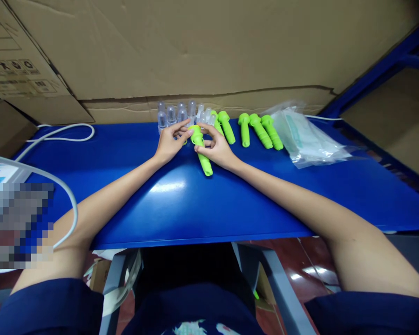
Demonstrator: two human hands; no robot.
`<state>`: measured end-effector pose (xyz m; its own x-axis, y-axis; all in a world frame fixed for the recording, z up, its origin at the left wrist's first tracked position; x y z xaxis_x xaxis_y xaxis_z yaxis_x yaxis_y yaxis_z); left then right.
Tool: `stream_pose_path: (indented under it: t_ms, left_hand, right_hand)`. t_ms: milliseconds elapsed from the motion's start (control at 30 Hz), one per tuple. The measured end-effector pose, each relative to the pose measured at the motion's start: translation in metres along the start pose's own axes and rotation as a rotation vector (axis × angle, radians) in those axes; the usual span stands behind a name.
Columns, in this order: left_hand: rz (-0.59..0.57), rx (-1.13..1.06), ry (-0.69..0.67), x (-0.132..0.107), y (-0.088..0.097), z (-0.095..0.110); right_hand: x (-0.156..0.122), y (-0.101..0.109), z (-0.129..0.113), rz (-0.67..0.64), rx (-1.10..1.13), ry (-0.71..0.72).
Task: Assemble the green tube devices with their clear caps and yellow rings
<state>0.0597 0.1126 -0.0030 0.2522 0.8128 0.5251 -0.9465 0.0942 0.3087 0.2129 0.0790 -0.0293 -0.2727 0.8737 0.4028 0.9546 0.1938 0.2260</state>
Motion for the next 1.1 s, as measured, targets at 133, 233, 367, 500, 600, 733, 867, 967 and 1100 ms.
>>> stream_pose_path:
  t_ms: [133,233,367,500,600,733,867,967,1100]
  left_hand:
    - [-0.015,0.066,-0.048,-0.001,0.000,0.005]
    - [-0.004,0.074,-0.091,-0.002,0.002,0.009]
    - [0.010,0.125,-0.146,-0.002,0.003,0.011]
    - [0.041,0.197,-0.166,-0.003,0.005,0.014]
    - [0.069,0.251,-0.176,-0.005,0.006,0.017]
    - [0.088,0.298,-0.176,-0.007,0.005,0.021]
    - [0.111,0.288,-0.179,-0.007,0.005,0.023]
    - [0.125,0.268,-0.185,-0.008,0.006,0.024]
    - [0.142,0.247,-0.209,-0.008,0.007,0.025]
  right_hand:
    - [-0.001,0.000,-0.001,0.022,0.006,0.020]
    - [-0.001,0.001,-0.001,0.058,0.021,0.018]
    - [-0.001,0.004,0.000,0.091,0.031,0.052]
    - [0.000,0.004,0.002,0.084,0.040,0.069]
    - [0.001,0.004,0.001,0.075,0.028,0.078]
    - [0.001,0.005,-0.001,0.090,0.004,0.086]
    - [0.001,0.005,-0.004,0.114,-0.005,0.091]
    - [0.000,0.005,-0.003,0.133,0.001,0.086]
    - [0.000,0.006,0.003,0.116,0.007,0.052]
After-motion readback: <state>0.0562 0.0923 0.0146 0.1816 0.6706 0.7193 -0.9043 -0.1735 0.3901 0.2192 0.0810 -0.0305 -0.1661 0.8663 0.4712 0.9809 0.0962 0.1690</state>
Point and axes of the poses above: each hand's wrist, its own x-axis towards the middle knuckle, its own y-axis out of the back of the hand, z = x × y, the point moved 8 cm from there along x, towards the middle knuckle, and after that the axes turned 4 degrees about x, right-handed, at the moved point
